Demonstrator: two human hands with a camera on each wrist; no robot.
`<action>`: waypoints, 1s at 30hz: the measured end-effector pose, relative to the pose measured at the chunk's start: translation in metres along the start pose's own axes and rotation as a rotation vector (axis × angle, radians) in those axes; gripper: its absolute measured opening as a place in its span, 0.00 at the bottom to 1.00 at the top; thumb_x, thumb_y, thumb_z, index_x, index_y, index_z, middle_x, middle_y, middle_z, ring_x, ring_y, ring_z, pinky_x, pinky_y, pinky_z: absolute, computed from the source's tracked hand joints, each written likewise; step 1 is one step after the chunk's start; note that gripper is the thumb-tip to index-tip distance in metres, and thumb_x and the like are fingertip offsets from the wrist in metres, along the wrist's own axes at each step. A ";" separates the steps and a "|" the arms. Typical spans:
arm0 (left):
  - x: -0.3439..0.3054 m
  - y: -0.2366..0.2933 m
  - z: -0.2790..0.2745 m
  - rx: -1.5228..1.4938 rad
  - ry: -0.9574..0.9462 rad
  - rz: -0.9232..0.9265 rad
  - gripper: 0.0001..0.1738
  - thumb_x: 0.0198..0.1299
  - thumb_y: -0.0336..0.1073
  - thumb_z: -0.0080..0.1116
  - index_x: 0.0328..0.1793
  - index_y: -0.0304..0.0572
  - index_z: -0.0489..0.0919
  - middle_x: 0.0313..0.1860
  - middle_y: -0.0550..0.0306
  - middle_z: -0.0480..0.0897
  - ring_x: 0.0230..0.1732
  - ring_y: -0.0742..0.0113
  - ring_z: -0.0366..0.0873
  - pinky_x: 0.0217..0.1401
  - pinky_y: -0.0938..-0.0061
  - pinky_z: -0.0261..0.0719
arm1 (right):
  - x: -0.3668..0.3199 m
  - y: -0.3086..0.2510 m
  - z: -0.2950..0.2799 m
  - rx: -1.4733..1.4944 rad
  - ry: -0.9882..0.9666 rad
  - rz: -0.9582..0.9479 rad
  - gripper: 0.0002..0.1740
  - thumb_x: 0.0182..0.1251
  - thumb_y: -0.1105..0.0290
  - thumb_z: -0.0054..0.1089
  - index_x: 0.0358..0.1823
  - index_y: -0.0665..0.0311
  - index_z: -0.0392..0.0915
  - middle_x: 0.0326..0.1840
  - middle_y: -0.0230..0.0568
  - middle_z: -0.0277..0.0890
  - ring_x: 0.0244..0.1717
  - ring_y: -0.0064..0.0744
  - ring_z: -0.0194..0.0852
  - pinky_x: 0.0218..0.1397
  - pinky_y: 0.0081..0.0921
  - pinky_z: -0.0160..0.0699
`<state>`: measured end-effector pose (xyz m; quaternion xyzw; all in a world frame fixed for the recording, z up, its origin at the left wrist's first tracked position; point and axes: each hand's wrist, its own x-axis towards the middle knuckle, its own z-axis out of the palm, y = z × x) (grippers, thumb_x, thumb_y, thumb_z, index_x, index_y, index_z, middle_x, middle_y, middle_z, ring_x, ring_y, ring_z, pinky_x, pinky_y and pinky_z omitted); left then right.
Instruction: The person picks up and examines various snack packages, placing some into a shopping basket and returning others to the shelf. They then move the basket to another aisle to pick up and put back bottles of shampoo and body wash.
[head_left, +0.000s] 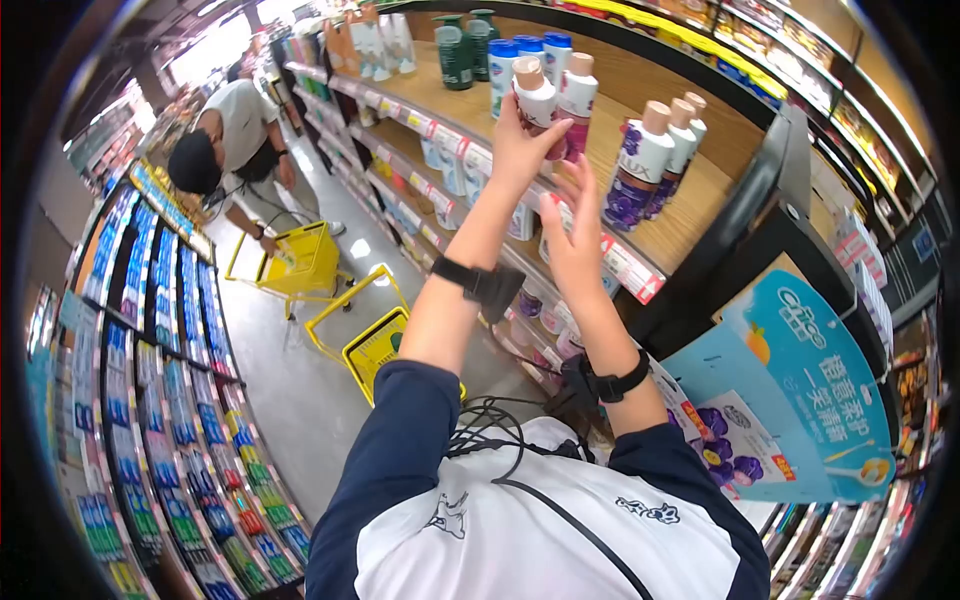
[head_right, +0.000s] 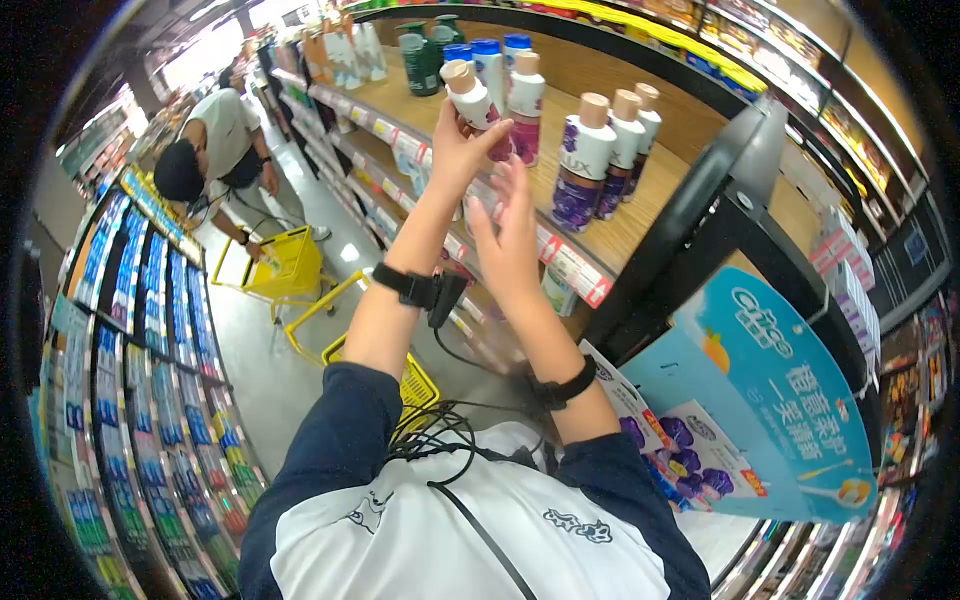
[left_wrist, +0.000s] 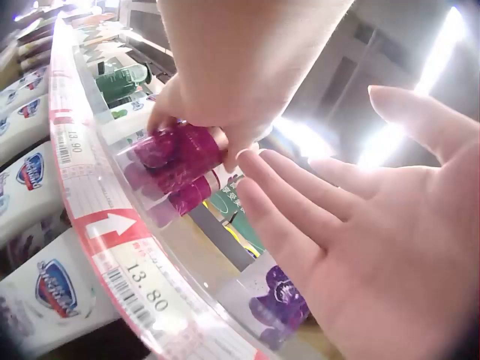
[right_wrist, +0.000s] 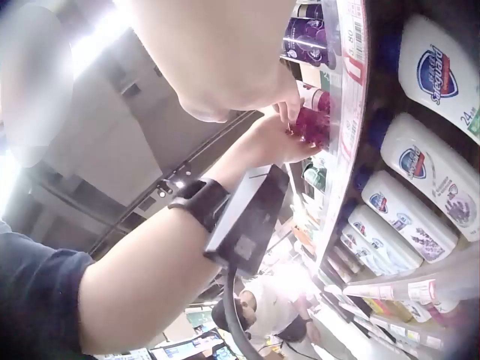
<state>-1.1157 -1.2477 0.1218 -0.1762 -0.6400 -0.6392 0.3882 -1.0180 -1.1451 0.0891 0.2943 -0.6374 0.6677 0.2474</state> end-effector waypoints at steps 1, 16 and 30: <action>-0.004 0.019 -0.006 -0.052 0.001 0.077 0.37 0.38 0.35 0.70 0.54 0.33 0.63 0.42 0.49 0.77 0.43 0.65 0.75 0.45 0.71 0.72 | 0.000 -0.003 0.000 0.012 0.012 -0.033 0.33 0.60 0.70 0.49 0.65 0.69 0.46 0.61 0.54 0.55 0.61 0.42 0.57 0.60 0.35 0.57; -0.226 -0.008 -0.205 0.575 -0.655 -0.645 0.29 0.30 0.30 0.64 0.44 0.39 0.68 0.38 0.44 0.75 0.43 0.47 0.73 0.43 0.65 0.71 | -0.129 0.105 0.080 0.020 -0.921 0.823 0.28 0.51 0.62 0.64 0.52 0.65 0.67 0.37 0.35 0.75 0.28 0.20 0.72 0.30 0.19 0.73; -0.445 -0.208 -0.314 0.605 -0.114 -1.133 0.35 0.43 0.27 0.55 0.62 0.41 0.59 0.57 0.39 0.66 0.64 0.46 0.56 0.63 0.51 0.50 | -0.312 0.285 0.218 -0.291 -1.074 1.037 0.27 0.53 0.65 0.58 0.55 0.65 0.65 0.42 0.49 0.73 0.39 0.33 0.74 0.42 0.27 0.71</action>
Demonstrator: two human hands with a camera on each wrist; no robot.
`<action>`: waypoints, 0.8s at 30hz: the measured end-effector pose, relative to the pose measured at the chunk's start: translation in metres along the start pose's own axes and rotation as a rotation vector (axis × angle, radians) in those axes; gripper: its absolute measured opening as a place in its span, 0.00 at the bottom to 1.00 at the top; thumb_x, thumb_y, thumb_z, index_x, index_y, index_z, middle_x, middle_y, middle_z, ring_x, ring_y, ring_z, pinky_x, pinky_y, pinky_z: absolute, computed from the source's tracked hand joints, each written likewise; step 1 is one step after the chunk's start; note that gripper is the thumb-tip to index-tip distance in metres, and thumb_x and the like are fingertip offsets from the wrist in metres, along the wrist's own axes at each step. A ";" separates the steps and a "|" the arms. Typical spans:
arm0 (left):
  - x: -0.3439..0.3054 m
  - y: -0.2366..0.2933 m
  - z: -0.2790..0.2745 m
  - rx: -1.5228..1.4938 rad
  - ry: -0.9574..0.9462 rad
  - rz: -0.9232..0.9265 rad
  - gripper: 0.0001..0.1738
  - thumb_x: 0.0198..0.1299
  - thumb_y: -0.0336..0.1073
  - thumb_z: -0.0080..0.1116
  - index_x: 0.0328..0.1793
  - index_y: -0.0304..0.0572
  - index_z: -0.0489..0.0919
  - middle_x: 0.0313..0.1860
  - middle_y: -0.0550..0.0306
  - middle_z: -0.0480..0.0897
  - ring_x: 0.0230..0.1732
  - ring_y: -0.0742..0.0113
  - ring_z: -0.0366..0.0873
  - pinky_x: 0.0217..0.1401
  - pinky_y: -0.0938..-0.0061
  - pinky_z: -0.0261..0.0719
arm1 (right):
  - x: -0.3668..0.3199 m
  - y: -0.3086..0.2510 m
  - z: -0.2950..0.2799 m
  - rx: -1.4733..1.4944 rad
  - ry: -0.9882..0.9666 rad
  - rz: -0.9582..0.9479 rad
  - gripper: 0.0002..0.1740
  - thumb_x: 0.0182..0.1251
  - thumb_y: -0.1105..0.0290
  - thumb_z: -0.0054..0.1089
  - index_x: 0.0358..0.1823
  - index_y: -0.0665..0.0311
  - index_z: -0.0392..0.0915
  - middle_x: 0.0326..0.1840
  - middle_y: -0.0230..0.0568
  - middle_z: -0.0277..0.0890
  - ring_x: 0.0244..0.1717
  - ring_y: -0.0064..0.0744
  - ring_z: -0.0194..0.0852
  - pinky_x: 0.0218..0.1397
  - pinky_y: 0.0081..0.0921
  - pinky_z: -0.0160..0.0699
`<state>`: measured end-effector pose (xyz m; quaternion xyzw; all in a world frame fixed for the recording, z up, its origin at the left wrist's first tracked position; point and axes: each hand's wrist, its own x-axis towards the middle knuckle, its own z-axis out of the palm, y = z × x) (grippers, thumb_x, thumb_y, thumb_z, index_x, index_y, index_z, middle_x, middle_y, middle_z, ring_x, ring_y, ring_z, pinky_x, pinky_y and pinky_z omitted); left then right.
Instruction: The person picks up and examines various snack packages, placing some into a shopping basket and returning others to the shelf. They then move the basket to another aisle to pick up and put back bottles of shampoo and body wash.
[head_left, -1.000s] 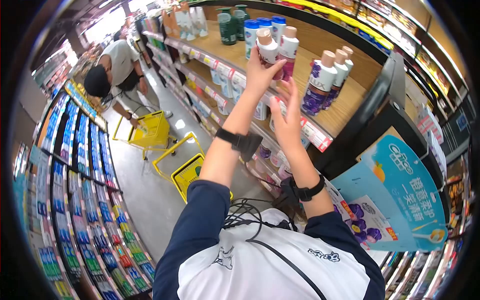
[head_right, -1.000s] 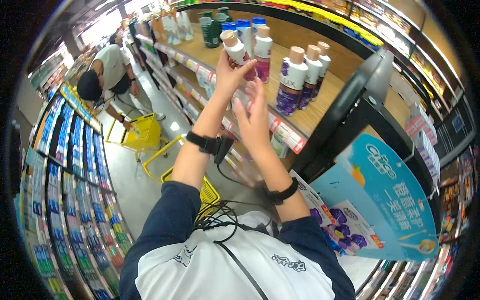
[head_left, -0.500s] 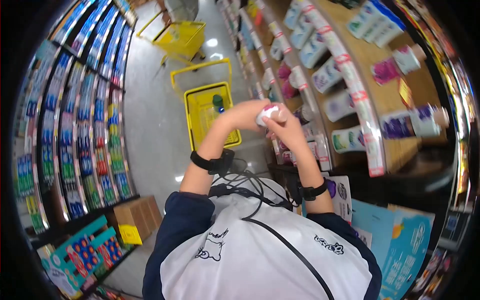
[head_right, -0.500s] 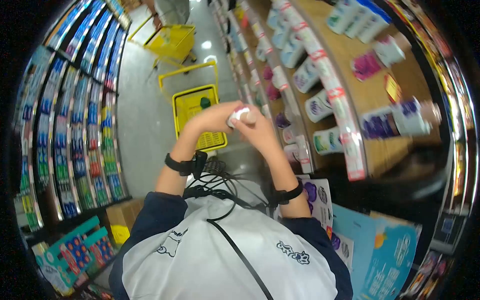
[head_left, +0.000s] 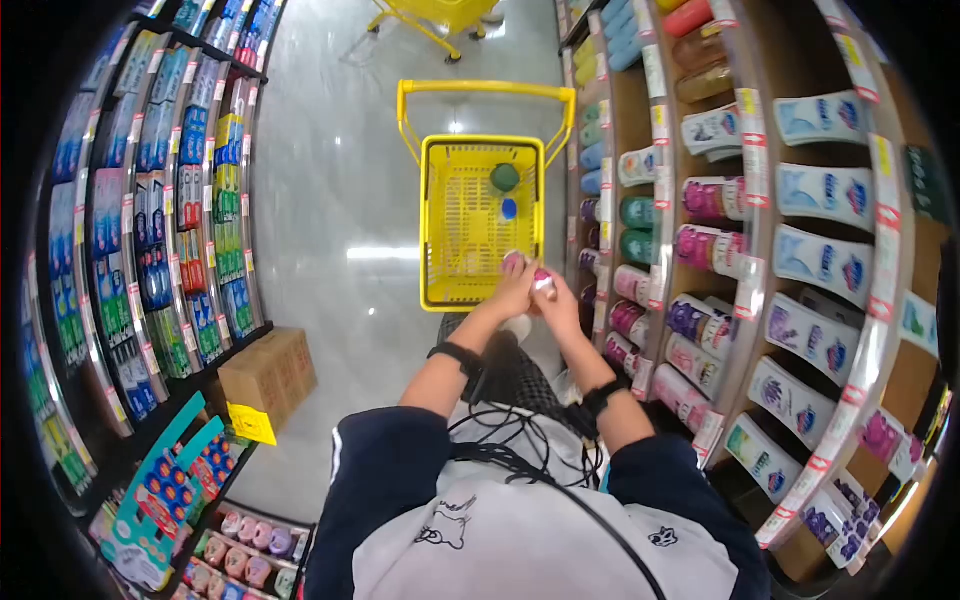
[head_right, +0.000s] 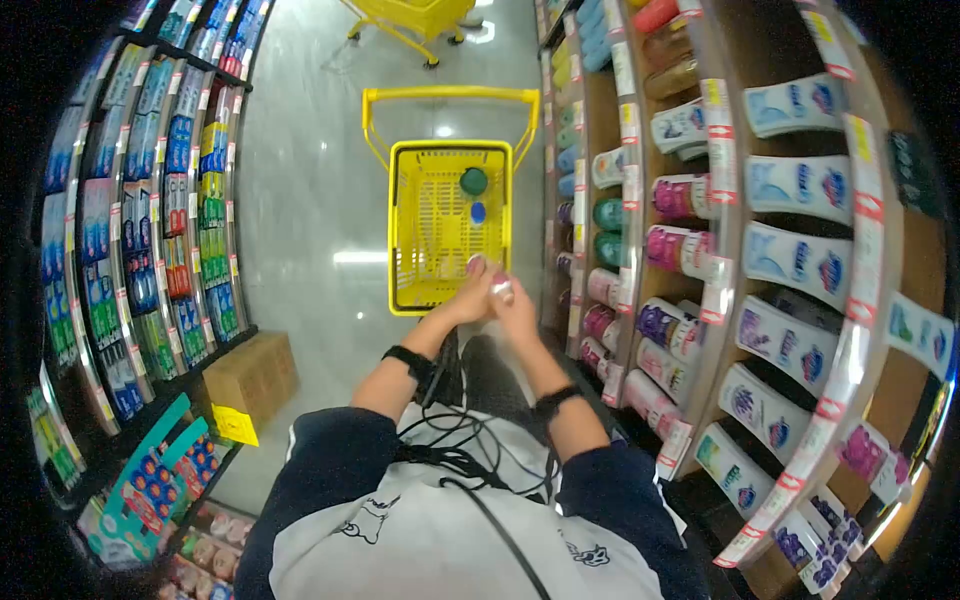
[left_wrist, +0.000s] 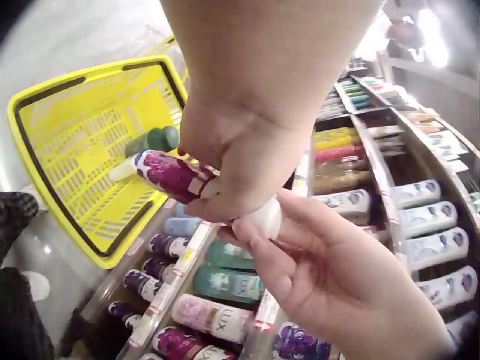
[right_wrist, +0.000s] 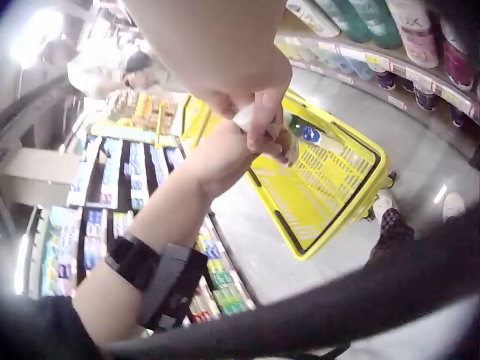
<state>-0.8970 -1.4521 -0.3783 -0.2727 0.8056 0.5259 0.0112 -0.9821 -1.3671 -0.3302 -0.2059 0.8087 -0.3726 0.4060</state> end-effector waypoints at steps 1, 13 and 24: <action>0.007 -0.010 0.000 -0.260 -0.022 -0.109 0.37 0.44 0.26 0.53 0.64 0.42 0.57 0.58 0.37 0.64 0.63 0.44 0.57 0.64 0.54 0.51 | 0.015 0.007 0.012 -0.085 -0.001 0.047 0.26 0.54 0.66 0.57 0.55 0.63 0.65 0.42 0.50 0.73 0.38 0.34 0.75 0.40 0.27 0.72; -0.001 -0.136 0.023 -0.355 -0.163 -0.413 0.27 0.50 0.32 0.50 0.58 0.32 0.65 0.55 0.36 0.68 0.59 0.46 0.63 0.62 0.66 0.59 | 0.147 0.125 0.101 -0.204 0.045 0.254 0.28 0.54 0.73 0.48 0.61 0.56 0.61 0.36 0.52 0.74 0.27 0.40 0.77 0.31 0.29 0.77; -0.025 -0.141 -0.023 -0.340 -0.098 -0.644 0.24 0.52 0.36 0.48 0.57 0.39 0.68 0.52 0.40 0.72 0.54 0.47 0.69 0.57 0.66 0.65 | 0.189 0.110 0.115 -0.524 -0.006 0.232 0.27 0.56 0.70 0.51 0.59 0.59 0.62 0.49 0.58 0.68 0.45 0.56 0.69 0.47 0.43 0.69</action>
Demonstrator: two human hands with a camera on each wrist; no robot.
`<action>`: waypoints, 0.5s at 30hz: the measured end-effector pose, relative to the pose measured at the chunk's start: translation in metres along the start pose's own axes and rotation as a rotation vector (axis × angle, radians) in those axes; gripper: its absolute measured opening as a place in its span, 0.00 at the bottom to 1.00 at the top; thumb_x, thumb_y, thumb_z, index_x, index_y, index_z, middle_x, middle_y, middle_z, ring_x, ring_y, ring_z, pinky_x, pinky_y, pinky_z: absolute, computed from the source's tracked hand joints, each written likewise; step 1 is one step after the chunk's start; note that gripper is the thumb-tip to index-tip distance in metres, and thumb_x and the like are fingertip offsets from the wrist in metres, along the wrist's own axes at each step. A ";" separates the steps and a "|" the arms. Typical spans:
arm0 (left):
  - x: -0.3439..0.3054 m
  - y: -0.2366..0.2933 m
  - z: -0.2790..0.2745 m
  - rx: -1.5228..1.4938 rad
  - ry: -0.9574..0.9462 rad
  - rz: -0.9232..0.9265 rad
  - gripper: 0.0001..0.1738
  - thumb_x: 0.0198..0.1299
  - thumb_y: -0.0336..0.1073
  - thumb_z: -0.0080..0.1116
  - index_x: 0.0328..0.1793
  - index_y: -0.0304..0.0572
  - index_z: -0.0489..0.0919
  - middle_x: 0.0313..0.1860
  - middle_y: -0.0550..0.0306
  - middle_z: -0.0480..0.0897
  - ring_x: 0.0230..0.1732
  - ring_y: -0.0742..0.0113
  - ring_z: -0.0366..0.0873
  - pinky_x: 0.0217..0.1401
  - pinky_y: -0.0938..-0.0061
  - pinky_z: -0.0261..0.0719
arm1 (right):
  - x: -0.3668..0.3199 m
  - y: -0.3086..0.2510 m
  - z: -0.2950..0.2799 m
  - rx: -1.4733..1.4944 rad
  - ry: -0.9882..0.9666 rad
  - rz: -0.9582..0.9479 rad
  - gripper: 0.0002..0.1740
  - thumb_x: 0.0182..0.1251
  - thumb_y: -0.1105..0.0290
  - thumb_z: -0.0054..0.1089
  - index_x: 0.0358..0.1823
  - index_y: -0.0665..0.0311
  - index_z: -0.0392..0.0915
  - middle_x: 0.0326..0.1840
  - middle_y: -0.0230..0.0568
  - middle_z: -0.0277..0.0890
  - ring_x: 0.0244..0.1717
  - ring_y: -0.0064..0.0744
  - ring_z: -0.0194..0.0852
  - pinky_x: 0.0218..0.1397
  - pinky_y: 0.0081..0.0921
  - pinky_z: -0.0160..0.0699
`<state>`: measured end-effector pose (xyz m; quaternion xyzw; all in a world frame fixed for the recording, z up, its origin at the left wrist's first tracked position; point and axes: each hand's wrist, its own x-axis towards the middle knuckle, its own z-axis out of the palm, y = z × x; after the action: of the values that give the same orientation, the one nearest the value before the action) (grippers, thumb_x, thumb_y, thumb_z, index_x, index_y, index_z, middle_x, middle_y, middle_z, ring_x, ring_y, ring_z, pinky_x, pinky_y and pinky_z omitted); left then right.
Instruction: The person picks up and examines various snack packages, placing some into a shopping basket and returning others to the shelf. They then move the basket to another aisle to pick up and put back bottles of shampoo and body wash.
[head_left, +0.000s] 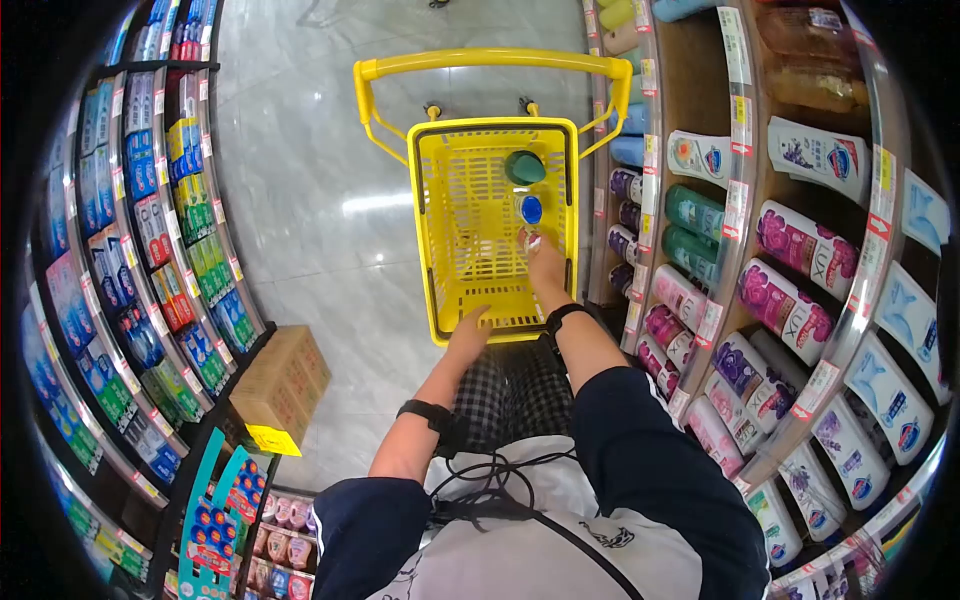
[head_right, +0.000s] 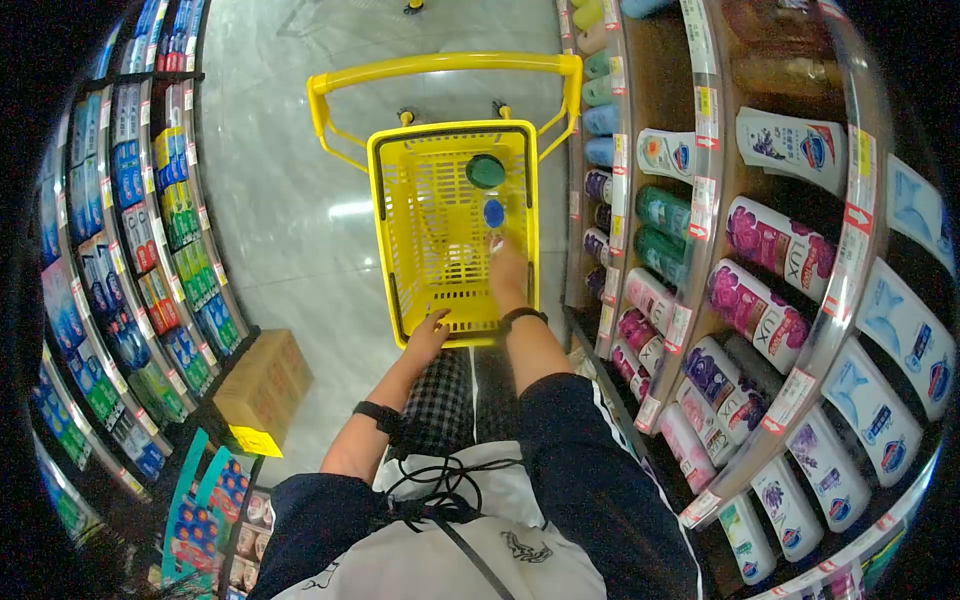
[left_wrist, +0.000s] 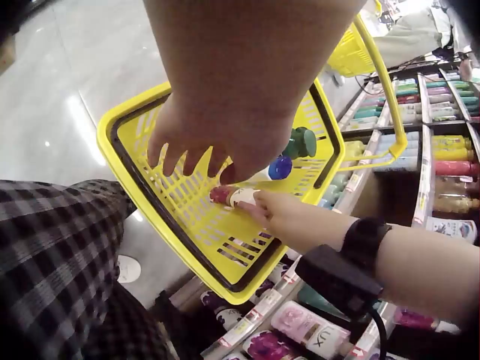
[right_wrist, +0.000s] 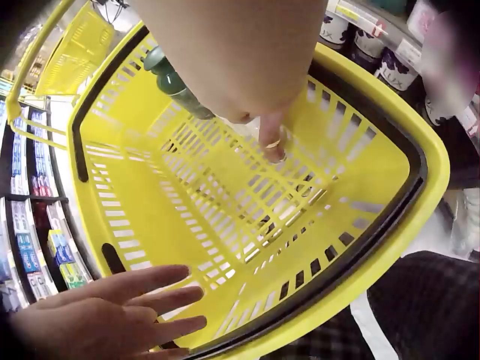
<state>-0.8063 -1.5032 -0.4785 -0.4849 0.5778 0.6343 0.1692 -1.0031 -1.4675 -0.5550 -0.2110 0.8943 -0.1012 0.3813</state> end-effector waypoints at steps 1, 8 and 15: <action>-0.001 0.007 0.000 -0.007 0.015 0.025 0.23 0.53 0.36 0.47 0.57 0.39 0.69 0.52 0.40 0.73 0.53 0.47 0.70 0.56 0.66 0.66 | 0.002 0.003 0.005 -0.036 0.017 -0.051 0.28 0.55 0.70 0.52 0.60 0.59 0.61 0.52 0.58 0.65 0.47 0.56 0.68 0.48 0.43 0.68; -0.002 0.048 0.005 -0.085 0.064 0.085 0.23 0.52 0.34 0.46 0.56 0.38 0.69 0.51 0.43 0.74 0.51 0.52 0.72 0.53 0.67 0.68 | -0.028 -0.011 -0.011 0.037 0.061 0.003 0.25 0.51 0.71 0.55 0.54 0.62 0.66 0.48 0.57 0.68 0.51 0.51 0.66 0.52 0.39 0.67; -0.036 0.142 0.009 -0.205 0.195 0.565 0.18 0.57 0.34 0.47 0.53 0.36 0.71 0.46 0.49 0.76 0.45 0.64 0.74 0.52 0.76 0.69 | -0.046 0.010 -0.060 0.322 -0.104 -0.187 0.23 0.50 0.64 0.59 0.50 0.57 0.72 0.51 0.52 0.70 0.52 0.47 0.68 0.53 0.34 0.66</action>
<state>-0.9029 -1.5218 -0.3703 -0.3784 0.6362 0.6616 -0.1198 -1.0213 -1.4361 -0.4876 -0.2342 0.8222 -0.2670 0.4449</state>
